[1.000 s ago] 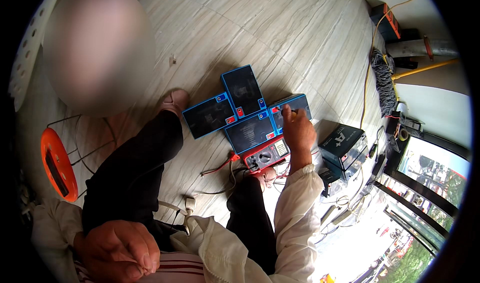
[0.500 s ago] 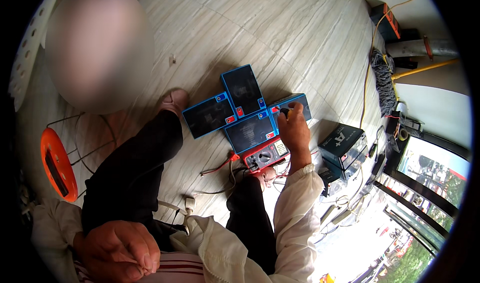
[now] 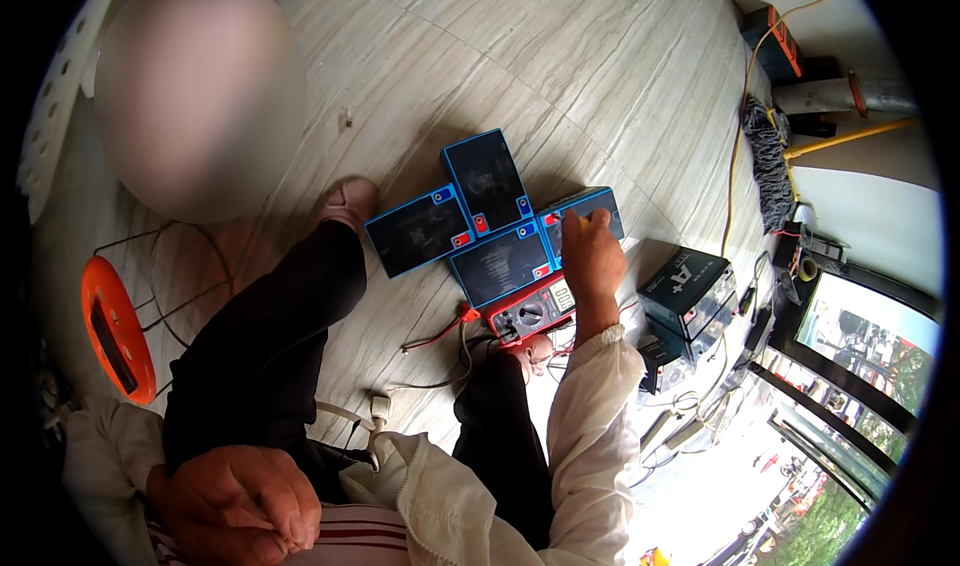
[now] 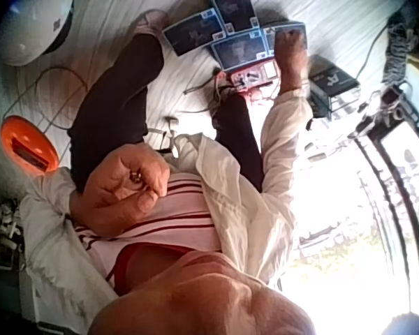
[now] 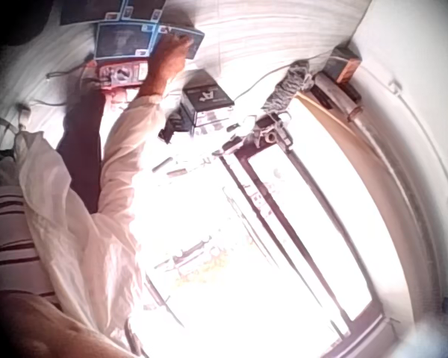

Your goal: The person sits on the floor and uses a screwdriver to adjust terminals on several blue batteries connected to a multimeter. The person repeatedly tightens or loosens screws on the battery terminals while monitoring the multimeter display.

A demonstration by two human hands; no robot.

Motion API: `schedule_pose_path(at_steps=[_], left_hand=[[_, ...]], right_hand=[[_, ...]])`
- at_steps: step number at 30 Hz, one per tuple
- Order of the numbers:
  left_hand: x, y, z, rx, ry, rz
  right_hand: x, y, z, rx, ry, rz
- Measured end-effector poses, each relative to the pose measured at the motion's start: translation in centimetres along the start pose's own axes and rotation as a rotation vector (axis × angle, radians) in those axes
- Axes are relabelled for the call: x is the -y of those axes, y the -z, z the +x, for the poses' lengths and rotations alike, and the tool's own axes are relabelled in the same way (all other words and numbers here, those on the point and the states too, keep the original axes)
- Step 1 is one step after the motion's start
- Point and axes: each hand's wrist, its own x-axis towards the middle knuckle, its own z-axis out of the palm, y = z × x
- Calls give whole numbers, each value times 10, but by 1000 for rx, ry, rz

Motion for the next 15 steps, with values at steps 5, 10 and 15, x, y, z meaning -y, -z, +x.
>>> schedule_pose_path(at_steps=[5, 10, 15], left_hand=[[1, 0, 0, -7, -25, 16], [2, 2, 1, 6, -28, 10], [2, -1, 0, -2, -48, 15]], right_hand=[[-4, -1, -3, -28, 2, 86], [-3, -3, -3, -46, 12, 31], [-8, -2, 2, -24, -47, -37]])
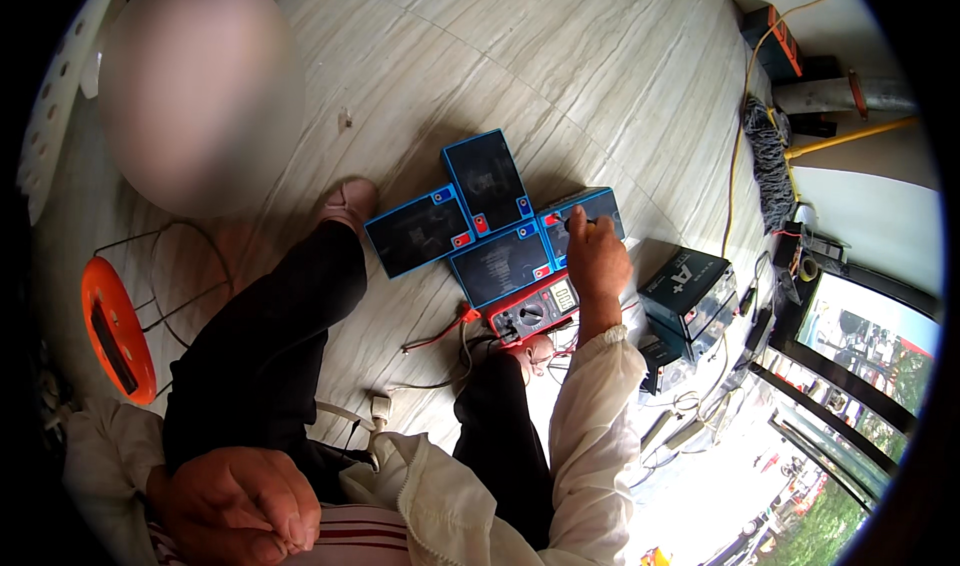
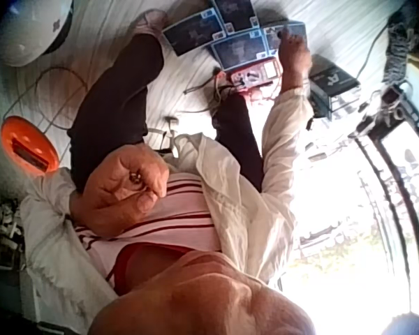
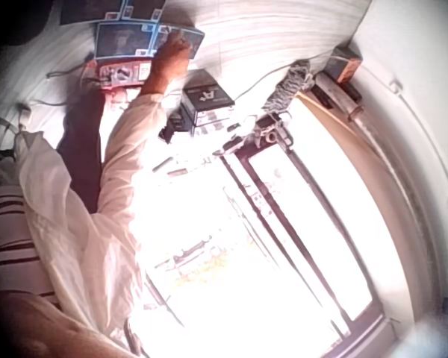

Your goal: The person sits on the floor and uses a screwdriver to adjust terminals on several blue batteries connected to a multimeter. The person repeatedly tightens or loosens screws on the battery terminals while monitoring the multimeter display.

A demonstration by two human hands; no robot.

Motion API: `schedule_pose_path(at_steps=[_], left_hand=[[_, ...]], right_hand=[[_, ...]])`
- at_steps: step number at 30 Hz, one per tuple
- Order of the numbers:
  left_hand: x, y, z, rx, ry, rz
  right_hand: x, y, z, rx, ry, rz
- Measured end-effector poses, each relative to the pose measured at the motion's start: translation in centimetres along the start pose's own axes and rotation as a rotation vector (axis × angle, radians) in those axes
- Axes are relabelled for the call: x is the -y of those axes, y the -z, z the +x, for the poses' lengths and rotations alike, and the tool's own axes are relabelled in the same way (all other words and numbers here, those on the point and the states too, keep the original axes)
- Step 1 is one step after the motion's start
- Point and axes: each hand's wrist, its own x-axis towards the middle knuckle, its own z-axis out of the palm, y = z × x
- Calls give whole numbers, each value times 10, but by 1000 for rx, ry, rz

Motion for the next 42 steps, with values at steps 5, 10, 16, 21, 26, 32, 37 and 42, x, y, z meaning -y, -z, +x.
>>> schedule_pose_path(at_steps=[5, 10, 16, 21, 26, 32, 37, 42], left_hand=[[1, 2, 6, 24, 10, -27], [-4, 0, -6, -6, -5, 117], [19, 2, -14, -27, -109, -30], [30, 6, -6, 15, -219, -63], [-2, 0, -3, 10, 43, -152], [10, -4, -3, 9, 44, -66], [20, -8, 1, -66, -99, -86], [23, -6, 0, -21, -127, -86]], right_hand=[[-4, -7, -6, -118, 221, 172], [17, -5, -3, -41, -4, 4], [14, -1, -10, -7, 51, 57], [10, -14, -7, -72, 98, -17], [0, -21, 2, -110, 155, 117], [-8, -21, -6, -128, 191, 275], [0, 17, -17, -148, 300, 622], [54, 101, -102, 156, 590, 1495]])
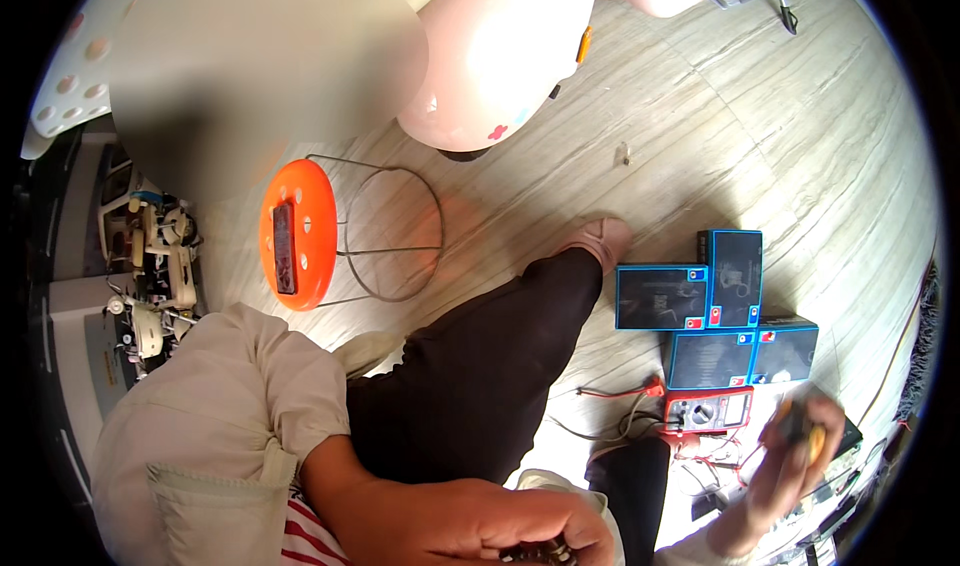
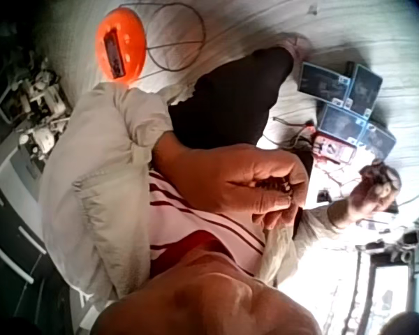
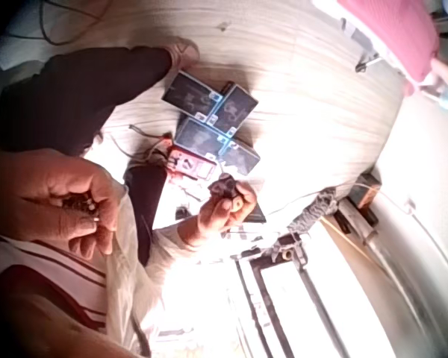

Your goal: The person sits on the floor and uses a screwdriver to adjust terminals on several blue batteries connected to a multimeter. The person repeatedly tightens or loosens screws on the battery terminals while monitoring the multimeter display.

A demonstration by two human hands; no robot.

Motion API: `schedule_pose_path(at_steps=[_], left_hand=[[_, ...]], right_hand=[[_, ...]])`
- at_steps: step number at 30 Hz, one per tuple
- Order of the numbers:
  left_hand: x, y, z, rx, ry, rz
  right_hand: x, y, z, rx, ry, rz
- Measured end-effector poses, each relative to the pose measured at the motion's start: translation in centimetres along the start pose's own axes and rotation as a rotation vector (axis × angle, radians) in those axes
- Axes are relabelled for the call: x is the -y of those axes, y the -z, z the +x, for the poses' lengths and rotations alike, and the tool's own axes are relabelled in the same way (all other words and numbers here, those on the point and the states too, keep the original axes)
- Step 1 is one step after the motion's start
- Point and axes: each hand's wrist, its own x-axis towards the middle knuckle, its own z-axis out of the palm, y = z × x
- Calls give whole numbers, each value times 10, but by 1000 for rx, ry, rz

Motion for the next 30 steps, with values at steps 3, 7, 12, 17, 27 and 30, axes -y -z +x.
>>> schedule_pose_path(at_steps=[3, 7, 12, 17, 27, 30], left_hand=[[-3, 0, -3, 4, 2, -5], [-3, -3, -1, 4, 30, 0], [-5, 10, -11, 4, 95, -77], [-3, 11, -7, -24, 58, 84], [-6, -9, 5, -185, 126, 0], [-5, -7, 6, -174, 157, 14]], right_hand=[[40, 3, -8, 493, 124, 127], [75, -25, -13, 723, 303, 104], [72, -20, -7, 752, 278, 137], [87, -29, 3, 752, 227, 108], [91, -26, -10, 664, 262, 35], [90, -26, -11, 659, 265, 18]])
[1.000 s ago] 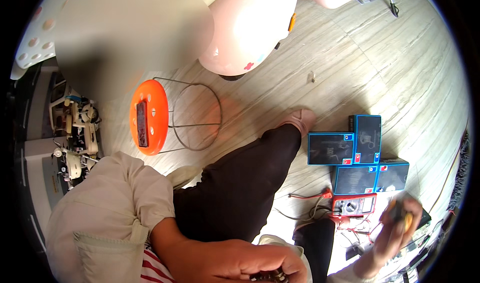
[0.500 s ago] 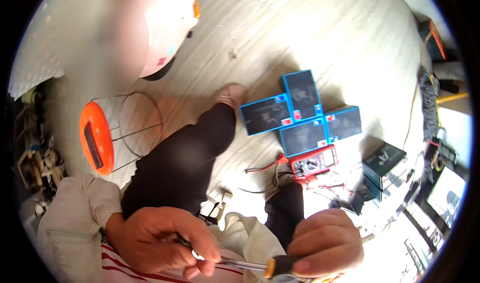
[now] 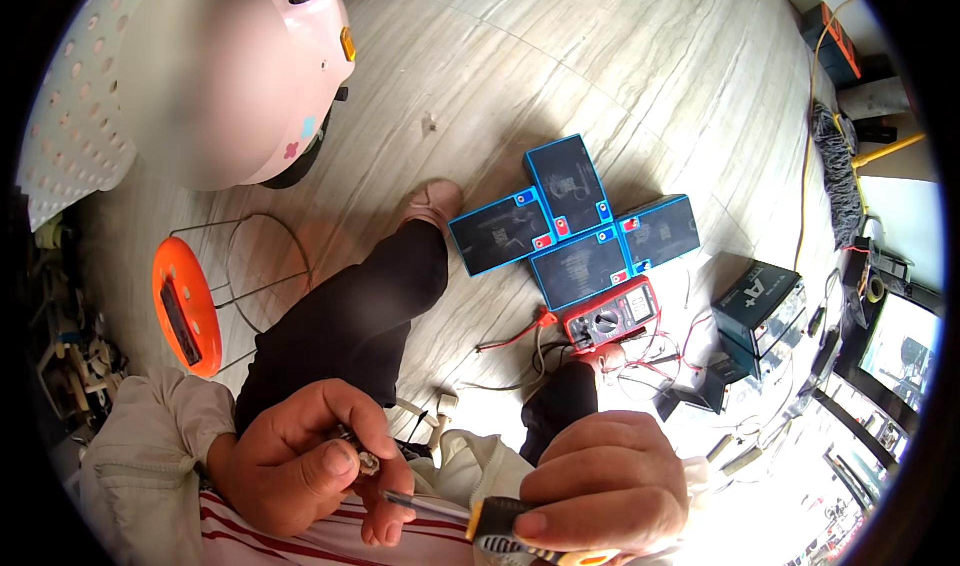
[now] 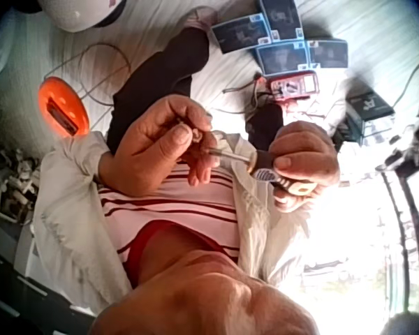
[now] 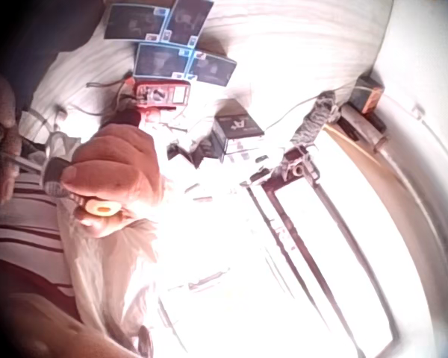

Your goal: The person sits on the floor and uses a screwdriver to adjust terminals on several blue batteries connected to a multimeter. The person repeatedly tightens or loosens screws on the battery terminals while monitoring the multimeter display.

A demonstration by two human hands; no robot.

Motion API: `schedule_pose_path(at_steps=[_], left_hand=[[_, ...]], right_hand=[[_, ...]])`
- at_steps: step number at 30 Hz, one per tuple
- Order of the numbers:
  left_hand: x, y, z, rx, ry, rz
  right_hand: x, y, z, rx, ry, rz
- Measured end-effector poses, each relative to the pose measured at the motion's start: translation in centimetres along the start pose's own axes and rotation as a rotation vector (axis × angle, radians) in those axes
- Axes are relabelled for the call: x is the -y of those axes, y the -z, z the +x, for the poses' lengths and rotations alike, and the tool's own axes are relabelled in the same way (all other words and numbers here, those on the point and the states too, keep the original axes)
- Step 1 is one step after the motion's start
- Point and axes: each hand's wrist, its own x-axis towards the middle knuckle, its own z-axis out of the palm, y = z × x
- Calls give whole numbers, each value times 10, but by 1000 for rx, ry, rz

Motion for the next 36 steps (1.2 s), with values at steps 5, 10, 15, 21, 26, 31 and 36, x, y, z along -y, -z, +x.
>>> schedule_pose_path(at_steps=[5, 10, 15, 21, 26, 31, 36], left_hand=[[-2, -1, 0, -19, 6, 46], [8, 8, 3, -54, -155, 96], [3, 5, 4, 19, -74, -42], [1, 6, 2, 1, -75, -54], [3, 9, 2, 12, -114, 18], [2, 8, 3, 2, -133, 107], [4, 8, 2, -10, -178, 183]], right_hand=[[4, -2, 1, -52, 26, -31], [-7, -17, 8, -135, 142, -52], [6, -14, 11, -112, 170, -178], [3, -18, 14, -129, 182, -219], [4, -18, 14, -139, 181, -216], [3, -20, 15, -175, 177, -238], [3, -9, 11, -69, 168, -210]])
